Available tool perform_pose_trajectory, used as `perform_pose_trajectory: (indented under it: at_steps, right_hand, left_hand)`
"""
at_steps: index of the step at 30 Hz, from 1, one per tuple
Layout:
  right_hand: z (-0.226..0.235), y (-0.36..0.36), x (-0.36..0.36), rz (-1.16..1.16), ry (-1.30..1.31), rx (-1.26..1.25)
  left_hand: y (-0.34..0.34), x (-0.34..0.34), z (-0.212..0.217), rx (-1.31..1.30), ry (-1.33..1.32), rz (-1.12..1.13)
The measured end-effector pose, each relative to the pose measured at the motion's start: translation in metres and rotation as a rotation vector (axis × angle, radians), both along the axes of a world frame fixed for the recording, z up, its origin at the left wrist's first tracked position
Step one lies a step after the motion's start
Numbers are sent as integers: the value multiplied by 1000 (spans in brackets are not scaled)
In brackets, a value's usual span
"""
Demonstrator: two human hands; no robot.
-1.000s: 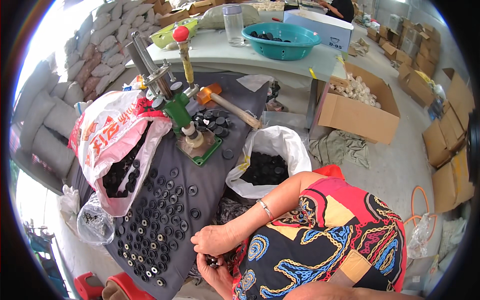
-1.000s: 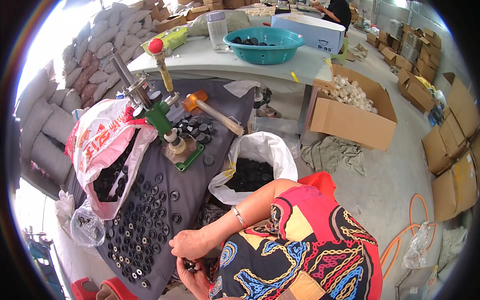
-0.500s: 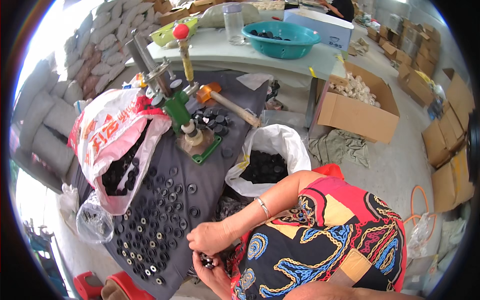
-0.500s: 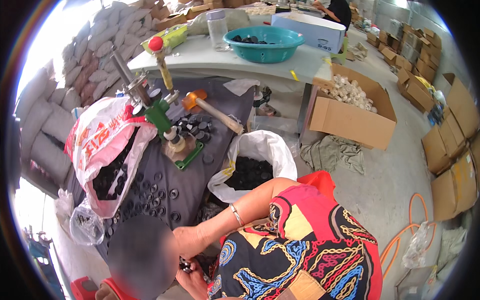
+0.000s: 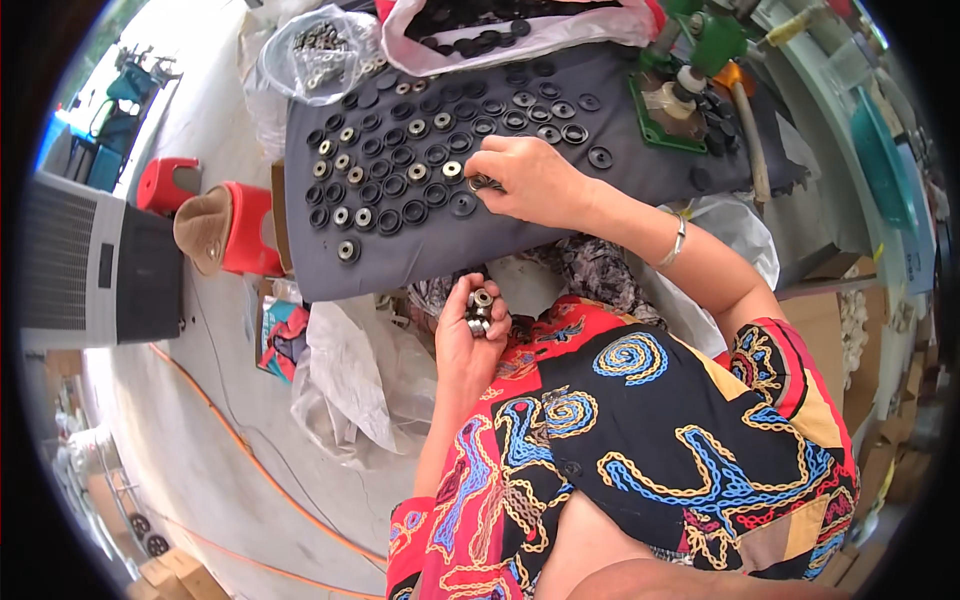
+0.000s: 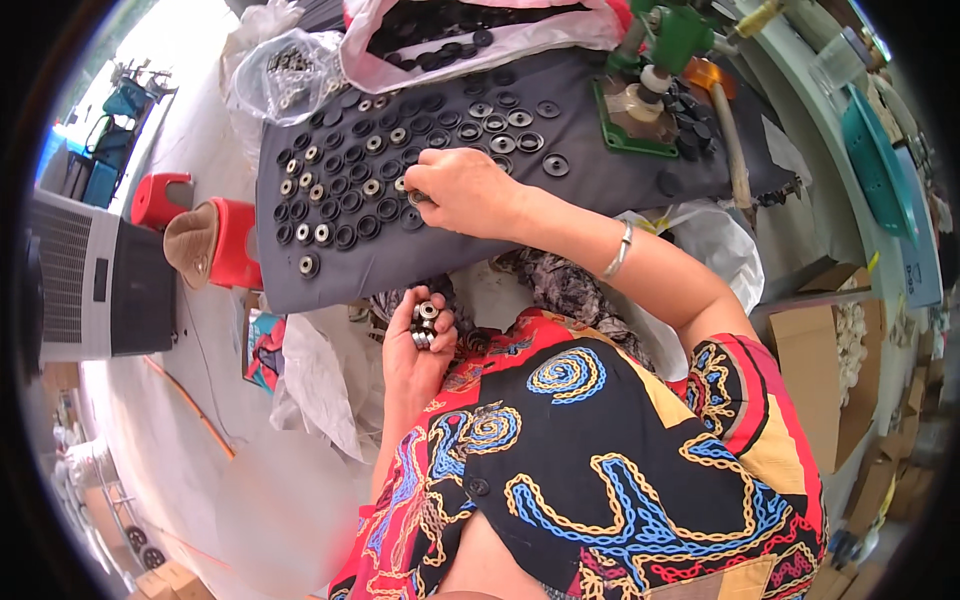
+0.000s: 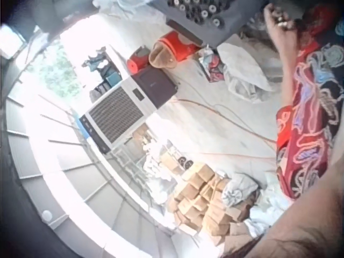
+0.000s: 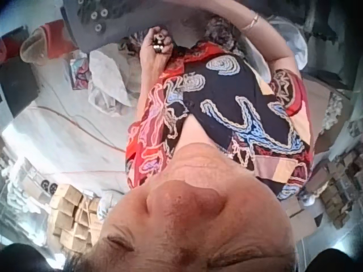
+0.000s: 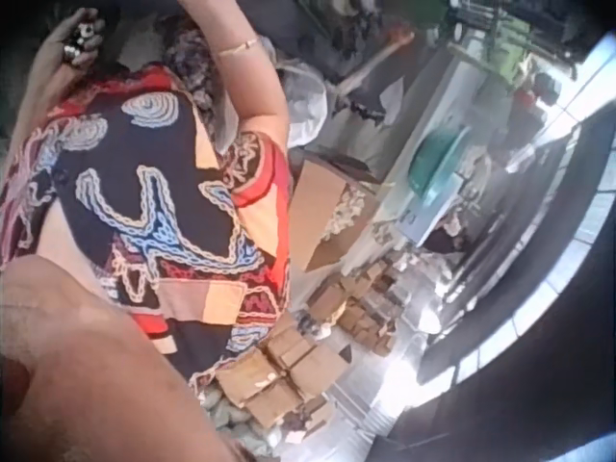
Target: The person places metal snap fastener components into holes on a grey rubber mat. They then use a rubber mallet to strike the fasteners, securing them into the mat. The person repeats this process for multiple fasteners.
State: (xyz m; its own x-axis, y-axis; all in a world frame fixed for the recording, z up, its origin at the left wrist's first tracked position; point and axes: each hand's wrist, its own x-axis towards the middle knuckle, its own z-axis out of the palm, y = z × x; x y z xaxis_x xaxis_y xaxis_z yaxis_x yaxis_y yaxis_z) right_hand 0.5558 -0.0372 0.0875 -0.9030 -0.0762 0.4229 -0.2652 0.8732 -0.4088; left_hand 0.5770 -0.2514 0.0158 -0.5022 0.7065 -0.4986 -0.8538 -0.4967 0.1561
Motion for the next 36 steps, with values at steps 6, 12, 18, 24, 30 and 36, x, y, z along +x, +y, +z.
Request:
perform_pose_trajectory:
  at_steps: [6,12,18,24,30,36]
  right_hand:
    - [-16,-6,-24,49,-153,108]
    - [-18,-13,-30,57,-225,223]
    - [-13,-15,-33,42,-261,355]
    - [0,-21,-10,95,56,369]
    - [-1,-50,36,276,-108,186]
    - [-3,-57,51,125,-384,228]
  left_hand:
    - [-4,-15,7,18,146,44]
    - [-5,-17,5,14,123,55]
    - [-3,-19,18,27,136,59]
    - [4,-21,17,-19,119,24]
    - [18,-17,11,-57,152,-20]
    - [25,-8,11,-297,269,-63]
